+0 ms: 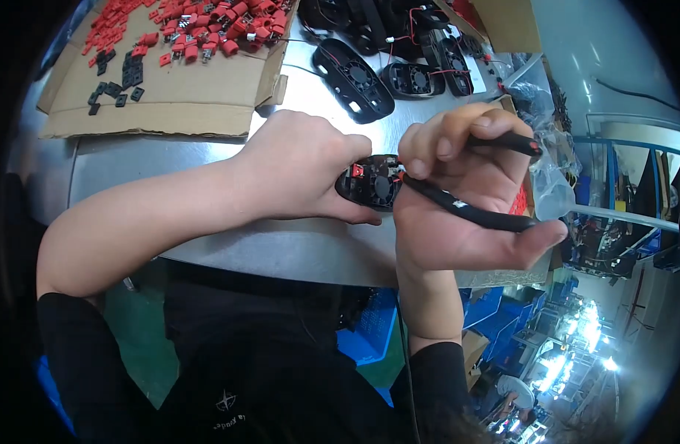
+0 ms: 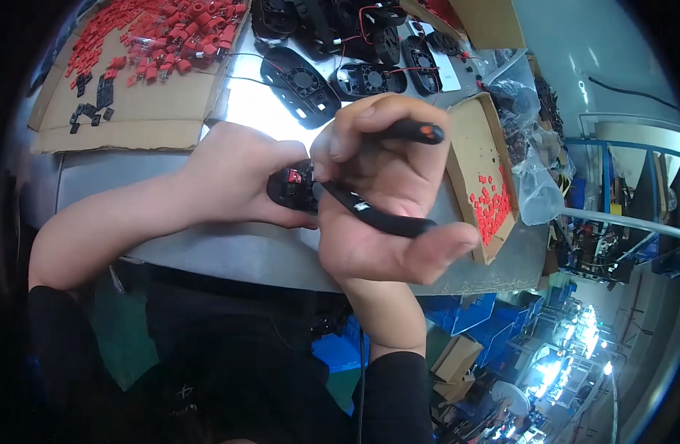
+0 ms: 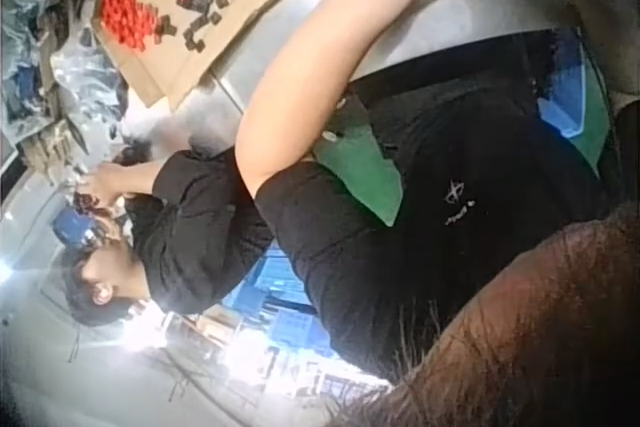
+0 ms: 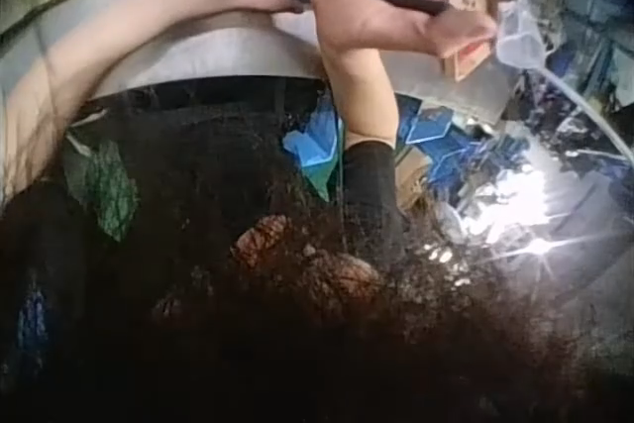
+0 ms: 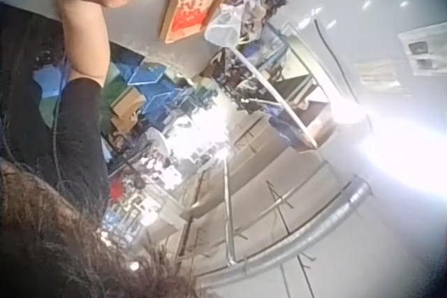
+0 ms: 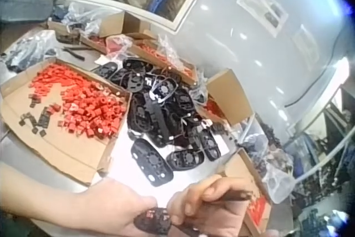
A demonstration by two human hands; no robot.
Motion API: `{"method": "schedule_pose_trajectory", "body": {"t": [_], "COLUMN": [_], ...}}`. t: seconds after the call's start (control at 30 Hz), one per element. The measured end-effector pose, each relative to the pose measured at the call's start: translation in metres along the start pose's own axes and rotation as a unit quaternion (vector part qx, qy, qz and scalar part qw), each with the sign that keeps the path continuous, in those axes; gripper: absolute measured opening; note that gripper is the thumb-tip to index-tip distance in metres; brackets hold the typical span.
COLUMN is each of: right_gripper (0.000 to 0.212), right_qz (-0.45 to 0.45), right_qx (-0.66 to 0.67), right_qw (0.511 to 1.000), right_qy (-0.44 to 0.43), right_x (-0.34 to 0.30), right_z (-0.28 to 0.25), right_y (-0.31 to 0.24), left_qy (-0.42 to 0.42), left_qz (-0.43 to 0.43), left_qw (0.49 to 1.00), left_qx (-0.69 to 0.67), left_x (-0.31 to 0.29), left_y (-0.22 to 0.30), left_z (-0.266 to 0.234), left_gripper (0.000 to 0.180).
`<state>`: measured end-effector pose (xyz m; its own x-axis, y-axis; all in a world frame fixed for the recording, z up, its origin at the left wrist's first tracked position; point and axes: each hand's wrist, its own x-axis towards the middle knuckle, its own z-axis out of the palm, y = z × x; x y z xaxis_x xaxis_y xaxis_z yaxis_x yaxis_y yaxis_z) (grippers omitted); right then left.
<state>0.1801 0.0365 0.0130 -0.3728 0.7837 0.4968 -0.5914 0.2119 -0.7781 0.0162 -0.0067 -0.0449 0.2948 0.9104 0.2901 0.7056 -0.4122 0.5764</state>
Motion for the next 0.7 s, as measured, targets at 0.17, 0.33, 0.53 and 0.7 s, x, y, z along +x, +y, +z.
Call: {"method": "schedule_pose_trajectory", "body": {"t": [0.17,0.33,0.53,0.7], "right_gripper": [0.097,0.094,0.094,0.103], "right_qz": [0.006,0.05,0.063,0.066], "right_qx": [-0.014,-0.004,-0.033,-0.085], "right_qw": [1.0,0.997,0.996,0.994], "right_qy": [0.016,0.05,0.059,-0.005], "right_x": [-0.003,0.0,-0.001,-0.003], "right_z": [0.0,0.003,0.006,0.004], "right_y": [0.004,0.0,0.002,-0.003], "left_qy": [0.004,-0.006,0.038,0.046], "left_qz": [-0.012,-0.02,-0.025,0.013], "left_qw": [1.0,1.0,0.995,0.992], "left_qx": [-0.012,0.007,0.088,0.113], "left_x": [-0.001,-0.002,-0.005,-0.004], "left_y": [0.002,0.004,0.011,0.005], "left_z": [-0.001,-0.002,0.002,0.002], "left_gripper": [0.065,0.064,0.069,0.071]}}
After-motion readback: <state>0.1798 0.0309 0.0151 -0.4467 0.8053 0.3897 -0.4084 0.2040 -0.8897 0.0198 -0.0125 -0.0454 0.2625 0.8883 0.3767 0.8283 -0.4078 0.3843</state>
